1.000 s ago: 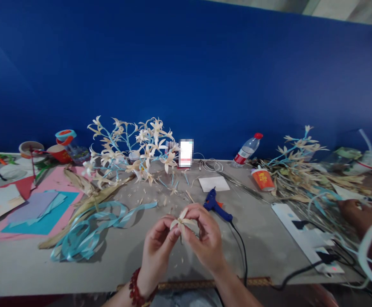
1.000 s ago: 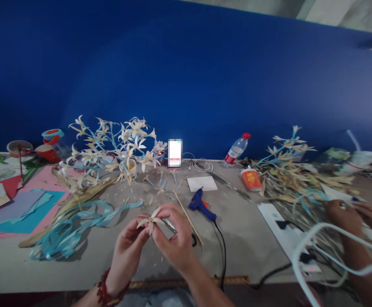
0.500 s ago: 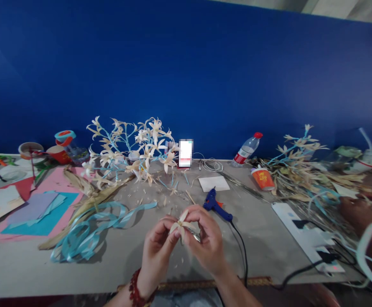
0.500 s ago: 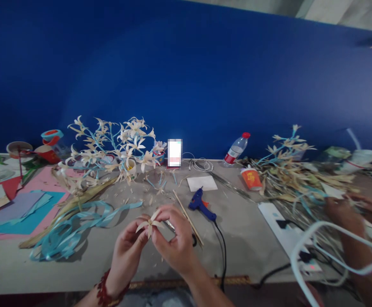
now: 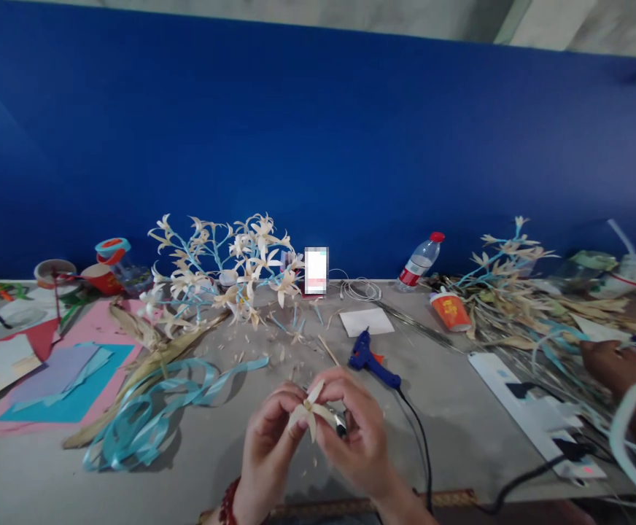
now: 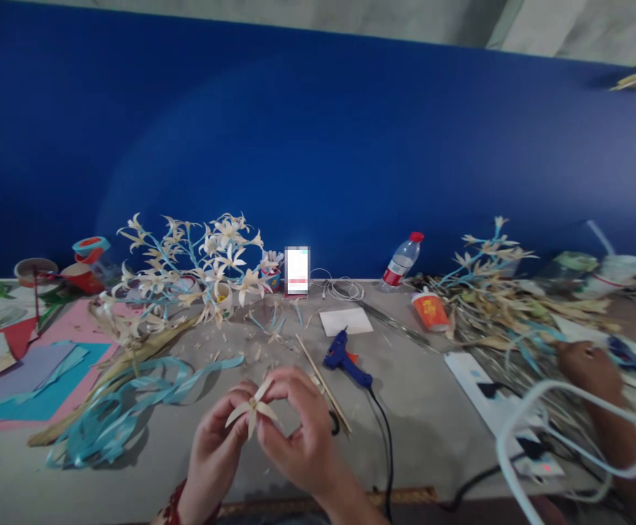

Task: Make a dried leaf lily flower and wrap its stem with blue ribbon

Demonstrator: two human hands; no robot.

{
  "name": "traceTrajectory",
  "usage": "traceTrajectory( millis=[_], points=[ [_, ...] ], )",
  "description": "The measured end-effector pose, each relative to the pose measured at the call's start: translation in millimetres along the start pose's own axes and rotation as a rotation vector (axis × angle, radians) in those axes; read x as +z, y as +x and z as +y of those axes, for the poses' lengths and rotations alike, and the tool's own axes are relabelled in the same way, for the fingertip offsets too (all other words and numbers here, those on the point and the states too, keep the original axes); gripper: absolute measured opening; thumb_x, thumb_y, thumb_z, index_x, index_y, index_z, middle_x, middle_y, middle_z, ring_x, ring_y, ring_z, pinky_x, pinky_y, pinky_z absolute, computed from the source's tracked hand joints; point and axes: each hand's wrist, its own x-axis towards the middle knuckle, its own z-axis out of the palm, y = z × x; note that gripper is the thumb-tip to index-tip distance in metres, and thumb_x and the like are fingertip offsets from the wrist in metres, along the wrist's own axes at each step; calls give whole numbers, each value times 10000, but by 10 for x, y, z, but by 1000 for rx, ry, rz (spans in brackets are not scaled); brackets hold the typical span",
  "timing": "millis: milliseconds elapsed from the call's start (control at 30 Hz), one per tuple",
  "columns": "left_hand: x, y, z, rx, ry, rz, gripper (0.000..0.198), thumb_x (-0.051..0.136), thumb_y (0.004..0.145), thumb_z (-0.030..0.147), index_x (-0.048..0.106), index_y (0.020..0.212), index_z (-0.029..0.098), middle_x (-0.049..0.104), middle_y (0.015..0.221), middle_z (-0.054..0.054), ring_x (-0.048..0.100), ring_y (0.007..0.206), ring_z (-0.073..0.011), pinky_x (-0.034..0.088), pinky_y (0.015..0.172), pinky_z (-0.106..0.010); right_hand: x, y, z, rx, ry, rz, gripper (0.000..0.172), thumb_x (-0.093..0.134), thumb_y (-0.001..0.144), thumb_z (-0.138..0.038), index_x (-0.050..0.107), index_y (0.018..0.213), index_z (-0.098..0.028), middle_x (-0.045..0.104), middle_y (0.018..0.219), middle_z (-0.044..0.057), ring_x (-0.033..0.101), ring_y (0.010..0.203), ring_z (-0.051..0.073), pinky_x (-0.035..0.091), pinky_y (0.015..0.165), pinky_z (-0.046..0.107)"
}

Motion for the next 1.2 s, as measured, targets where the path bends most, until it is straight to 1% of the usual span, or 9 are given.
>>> traceTrajectory(
  millis=[167,333,467,633,700,867,1067,1200],
  points=[
    [-12,5,1,25,4,-21,167,625,883,283,628,747,185,595,767,-41,537,777,-190,430,747,-274,-14,0,-26,-26,16,-10,178,616,795,-103,603,900,-246,638,886,40,625,869,212,508,775,340],
    [-11,-6,-3,23,-5,-16,154,620,888,255,630,751,185,594,768,-36,546,780,-185,433,745,-268,-20,-16,-12,-11,15,-25,174,612,800,-108,609,906,-246,635,893,39,624,882,215,504,789,341],
    [-17,-5,-57,3,-26,22,155,635,882,279,648,756,190,607,774,-28,549,779,-174,440,770,-260,-8,-1,25,-14,-8,-10,188,609,796,-107,613,924,-246,636,916,43,618,895,214,499,798,338],
    [-24,31,-137,-120,-58,109,191,695,831,354,689,761,176,635,761,-39,568,749,-177,470,736,-258,27,44,93,1,-30,-5,119,590,824,-152,613,904,-236,640,898,47,614,872,213,499,786,336],
    [-23,48,-150,-148,-67,138,214,724,800,376,697,753,169,646,764,-45,577,747,-180,480,724,-261,43,53,127,-3,-28,-2,107,588,831,-161,613,904,-235,639,893,46,612,869,213,495,784,336],
    [-26,65,-185,-168,-79,170,240,754,766,395,704,733,163,664,741,-43,583,715,-174,491,711,-269,66,55,190,-6,-19,-2,106,592,834,-153,614,899,-233,639,890,40,610,866,206,484,778,324],
    [-44,53,-253,-176,-114,176,165,743,790,335,714,787,173,690,798,-43,600,778,-175,500,752,-266,68,66,213,-1,-12,-5,90,593,834,-152,602,884,-226,627,875,36,604,862,206,479,776,325],
    [-44,53,-253,-181,-125,197,151,753,782,321,716,795,175,695,806,-34,605,785,-170,498,765,-259,66,65,224,2,-17,-2,85,602,831,-159,602,885,-224,626,875,35,610,866,208,478,781,323]
  ],
)
